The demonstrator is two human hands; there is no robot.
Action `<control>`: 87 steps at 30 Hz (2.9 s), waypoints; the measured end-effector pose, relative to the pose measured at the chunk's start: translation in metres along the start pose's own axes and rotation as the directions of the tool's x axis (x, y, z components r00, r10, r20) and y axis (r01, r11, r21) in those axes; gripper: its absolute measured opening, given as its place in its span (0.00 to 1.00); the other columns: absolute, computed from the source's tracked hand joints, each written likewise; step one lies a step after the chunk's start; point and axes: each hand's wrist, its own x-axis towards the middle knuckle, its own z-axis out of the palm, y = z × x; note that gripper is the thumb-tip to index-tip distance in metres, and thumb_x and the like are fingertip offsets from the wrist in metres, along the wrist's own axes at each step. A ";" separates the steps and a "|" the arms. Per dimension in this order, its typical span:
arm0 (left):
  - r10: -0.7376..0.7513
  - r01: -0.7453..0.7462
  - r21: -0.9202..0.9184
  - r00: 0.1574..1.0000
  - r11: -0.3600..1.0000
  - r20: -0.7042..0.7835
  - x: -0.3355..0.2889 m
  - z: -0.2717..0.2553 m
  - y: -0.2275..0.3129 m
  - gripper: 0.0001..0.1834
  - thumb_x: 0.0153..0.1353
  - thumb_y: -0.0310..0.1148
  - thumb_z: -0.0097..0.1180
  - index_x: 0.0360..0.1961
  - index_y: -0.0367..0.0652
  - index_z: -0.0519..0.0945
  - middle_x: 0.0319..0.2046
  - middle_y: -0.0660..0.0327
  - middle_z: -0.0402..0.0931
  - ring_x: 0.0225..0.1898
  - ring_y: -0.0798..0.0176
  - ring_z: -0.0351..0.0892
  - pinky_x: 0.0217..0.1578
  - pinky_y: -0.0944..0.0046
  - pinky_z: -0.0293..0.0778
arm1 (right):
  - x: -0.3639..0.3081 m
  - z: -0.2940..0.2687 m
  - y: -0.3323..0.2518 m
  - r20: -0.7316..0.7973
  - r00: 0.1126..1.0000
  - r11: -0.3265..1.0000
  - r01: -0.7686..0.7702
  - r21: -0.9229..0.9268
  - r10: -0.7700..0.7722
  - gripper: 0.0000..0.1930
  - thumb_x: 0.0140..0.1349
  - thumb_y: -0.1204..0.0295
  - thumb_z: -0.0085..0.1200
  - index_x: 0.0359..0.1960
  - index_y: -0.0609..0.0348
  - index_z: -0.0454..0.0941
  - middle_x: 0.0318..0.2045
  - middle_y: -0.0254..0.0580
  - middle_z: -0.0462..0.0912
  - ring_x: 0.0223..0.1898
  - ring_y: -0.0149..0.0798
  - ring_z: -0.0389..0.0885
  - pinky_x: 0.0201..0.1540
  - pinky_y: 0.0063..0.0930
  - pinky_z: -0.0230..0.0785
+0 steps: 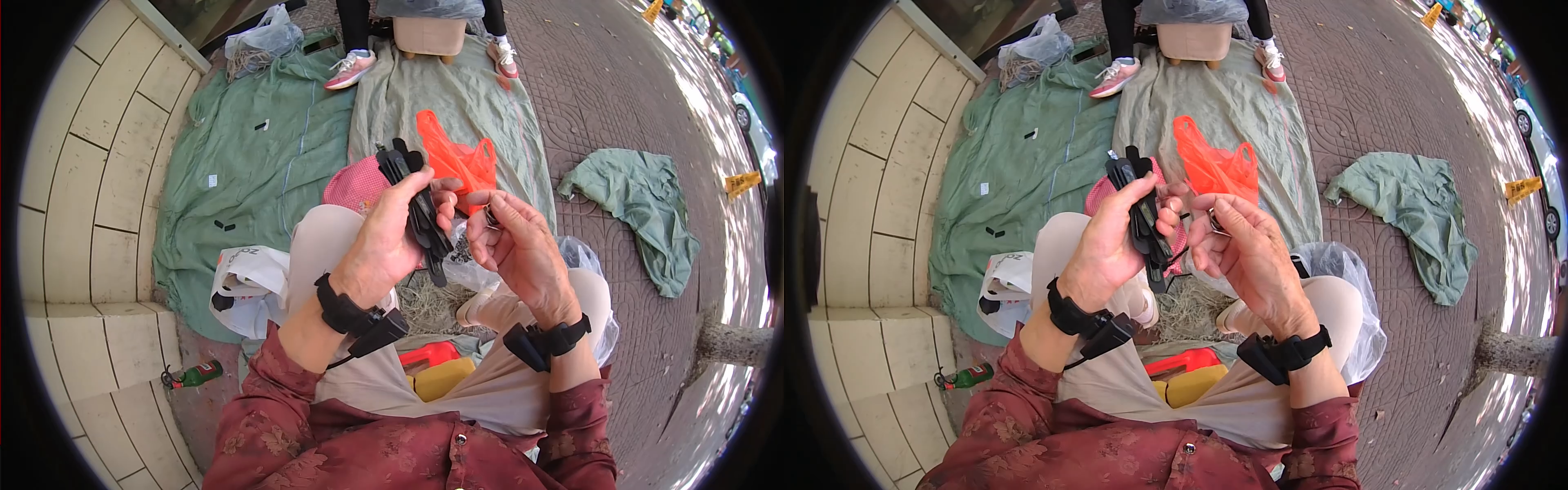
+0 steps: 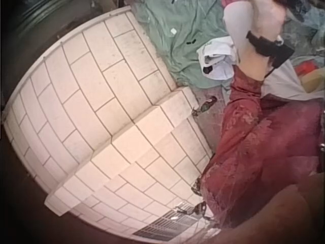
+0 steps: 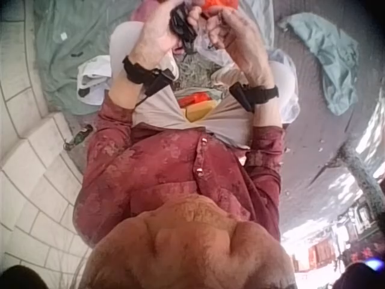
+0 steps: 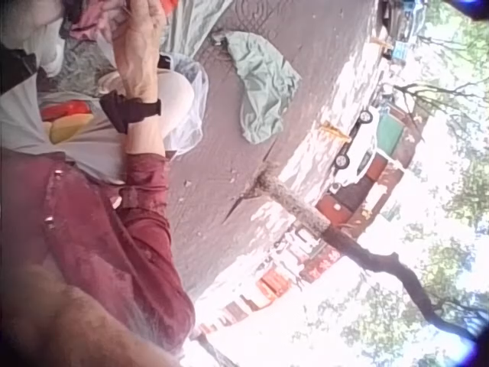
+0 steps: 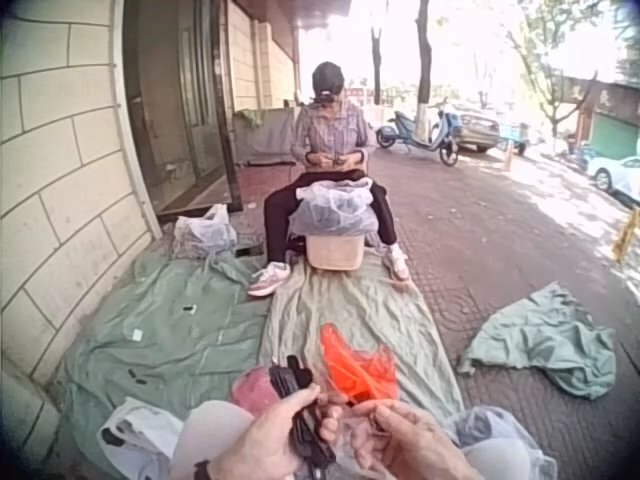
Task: Assembling small black plastic buckle components by hand while sitting outside.
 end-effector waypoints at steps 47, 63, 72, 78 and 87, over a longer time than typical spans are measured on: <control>0.020 -0.095 0.799 0.994 0.593 0.103 -0.010 0.020 -0.035 0.09 0.58 0.33 0.62 0.29 0.39 0.77 0.21 0.66 0.74 0.20 0.74 0.73 0.21 0.72 0.69 | 0.000 -0.007 -0.011 -0.231 0.917 0.943 0.298 -0.148 -0.326 0.07 0.63 0.74 0.59 0.31 0.59 0.72 0.26 0.38 0.82 0.18 0.22 0.71 0.21 0.12 0.58; 0.317 -0.265 0.566 0.948 0.781 0.006 -0.008 0.006 -0.006 0.06 0.59 0.32 0.62 0.32 0.42 0.78 0.24 0.68 0.73 0.20 0.78 0.64 0.20 0.75 0.57 | -0.011 -0.008 -0.023 -0.269 0.887 0.925 0.341 -0.169 -0.376 0.14 0.61 0.79 0.59 0.47 0.58 0.72 0.34 0.43 0.86 0.32 0.28 0.84 0.32 0.19 0.75; 0.242 -0.286 0.457 0.958 0.842 0.154 -0.014 0.015 -0.009 0.09 0.62 0.33 0.61 0.40 0.41 0.77 0.26 0.67 0.72 0.20 0.77 0.64 0.19 0.76 0.58 | -0.008 0.000 -0.007 -0.159 0.973 0.982 0.152 -0.115 -0.170 0.08 0.60 0.77 0.62 0.40 0.64 0.81 0.32 0.35 0.84 0.30 0.23 0.80 0.34 0.15 0.73; 0.206 -0.243 0.444 0.970 0.862 0.131 -0.013 0.011 -0.007 0.08 0.62 0.33 0.61 0.39 0.42 0.78 0.25 0.68 0.71 0.19 0.78 0.63 0.19 0.77 0.57 | -0.010 -0.001 -0.010 -0.052 0.997 0.997 0.048 -0.054 -0.051 0.08 0.59 0.78 0.63 0.39 0.64 0.82 0.30 0.32 0.83 0.28 0.20 0.75 0.28 0.13 0.64; 0.303 -0.282 0.557 0.951 0.781 0.058 -0.015 0.015 -0.005 0.09 0.61 0.35 0.61 0.38 0.41 0.78 0.28 0.65 0.76 0.21 0.78 0.69 0.19 0.77 0.59 | -0.010 -0.011 -0.006 -0.108 0.966 0.947 0.204 -0.248 -0.236 0.07 0.59 0.80 0.60 0.39 0.64 0.82 0.34 0.31 0.83 0.29 0.19 0.72 0.32 0.15 0.64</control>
